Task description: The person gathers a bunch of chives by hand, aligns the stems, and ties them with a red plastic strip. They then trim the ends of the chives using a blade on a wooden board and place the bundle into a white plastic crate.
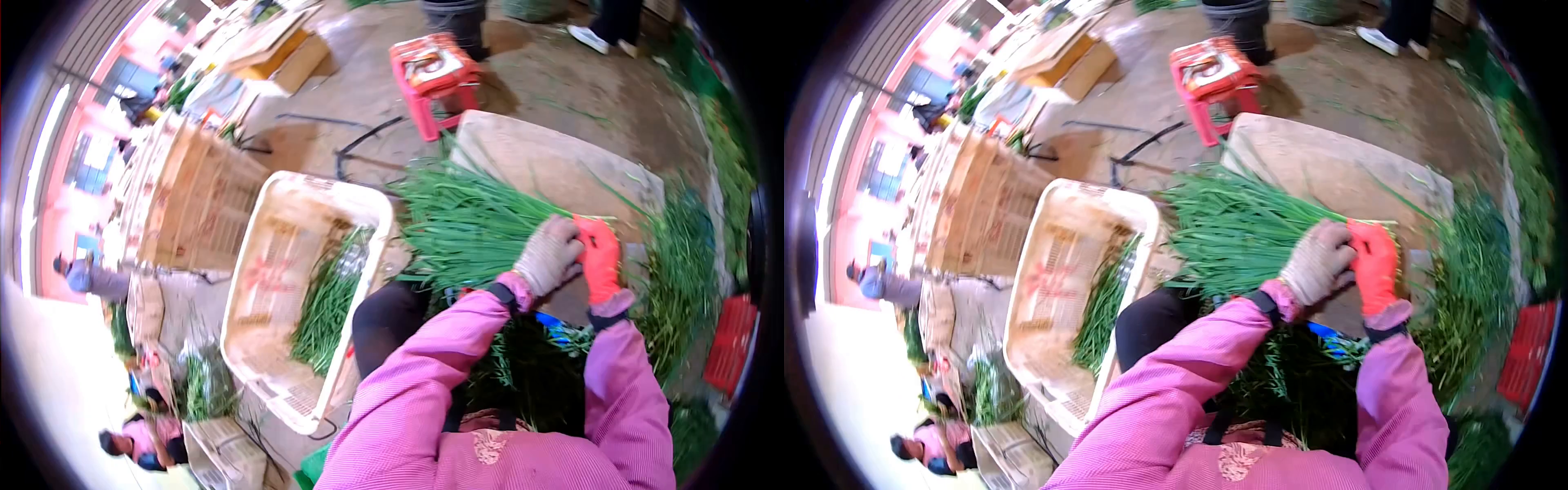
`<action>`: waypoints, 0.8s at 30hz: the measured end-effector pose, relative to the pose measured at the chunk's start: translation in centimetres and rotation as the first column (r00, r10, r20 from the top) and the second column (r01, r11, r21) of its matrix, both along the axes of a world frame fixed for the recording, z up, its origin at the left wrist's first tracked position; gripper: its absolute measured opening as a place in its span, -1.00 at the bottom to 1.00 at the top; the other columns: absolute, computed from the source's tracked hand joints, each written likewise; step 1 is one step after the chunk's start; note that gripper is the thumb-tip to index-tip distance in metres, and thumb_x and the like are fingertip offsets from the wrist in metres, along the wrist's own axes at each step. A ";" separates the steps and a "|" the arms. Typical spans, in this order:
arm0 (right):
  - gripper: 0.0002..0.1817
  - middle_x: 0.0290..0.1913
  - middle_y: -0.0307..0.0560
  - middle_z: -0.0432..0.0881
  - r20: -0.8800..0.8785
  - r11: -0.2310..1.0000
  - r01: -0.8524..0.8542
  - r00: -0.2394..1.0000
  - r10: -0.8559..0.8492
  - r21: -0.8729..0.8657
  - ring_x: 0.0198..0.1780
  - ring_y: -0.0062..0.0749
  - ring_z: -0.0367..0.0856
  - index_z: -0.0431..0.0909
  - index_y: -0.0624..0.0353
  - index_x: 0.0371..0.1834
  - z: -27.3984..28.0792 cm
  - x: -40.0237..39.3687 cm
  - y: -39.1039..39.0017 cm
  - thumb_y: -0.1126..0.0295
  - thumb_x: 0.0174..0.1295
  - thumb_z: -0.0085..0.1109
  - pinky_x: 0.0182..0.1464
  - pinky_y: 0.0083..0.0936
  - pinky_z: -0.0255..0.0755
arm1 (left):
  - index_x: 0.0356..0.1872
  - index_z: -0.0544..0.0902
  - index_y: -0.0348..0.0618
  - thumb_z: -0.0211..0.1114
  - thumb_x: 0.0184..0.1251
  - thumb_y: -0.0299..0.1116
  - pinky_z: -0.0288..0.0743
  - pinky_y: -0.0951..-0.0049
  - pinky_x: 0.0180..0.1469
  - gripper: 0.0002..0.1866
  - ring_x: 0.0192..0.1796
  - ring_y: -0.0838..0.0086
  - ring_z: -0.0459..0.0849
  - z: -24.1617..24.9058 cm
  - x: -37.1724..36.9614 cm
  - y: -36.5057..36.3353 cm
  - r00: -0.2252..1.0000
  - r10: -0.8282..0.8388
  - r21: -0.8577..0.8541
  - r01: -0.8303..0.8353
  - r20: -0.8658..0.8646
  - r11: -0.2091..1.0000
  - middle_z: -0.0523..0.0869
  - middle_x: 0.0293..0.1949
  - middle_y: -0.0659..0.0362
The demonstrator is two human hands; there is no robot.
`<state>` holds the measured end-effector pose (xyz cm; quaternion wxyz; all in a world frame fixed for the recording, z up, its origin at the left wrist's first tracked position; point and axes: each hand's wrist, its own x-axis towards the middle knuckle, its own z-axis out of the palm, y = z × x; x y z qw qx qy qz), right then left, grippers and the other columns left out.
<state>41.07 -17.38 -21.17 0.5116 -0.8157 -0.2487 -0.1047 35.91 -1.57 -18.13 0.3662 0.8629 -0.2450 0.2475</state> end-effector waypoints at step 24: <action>-0.85 -0.19 -0.10 0.64 -0.272 0.964 -0.266 0.928 0.253 -0.011 -0.05 -0.48 0.58 0.58 0.19 -0.15 -5.2 2.0 -4.5 0.39 0.47 0.04 0.05 -0.53 0.43 | -0.16 0.61 -0.03 0.36 0.11 -0.27 0.00 0.03 0.53 -0.73 0.21 0.17 0.50 -2.7 0.8 -0.4 0.849 0.115 -0.047 -0.162 -0.516 0.986 0.65 -0.19 0.15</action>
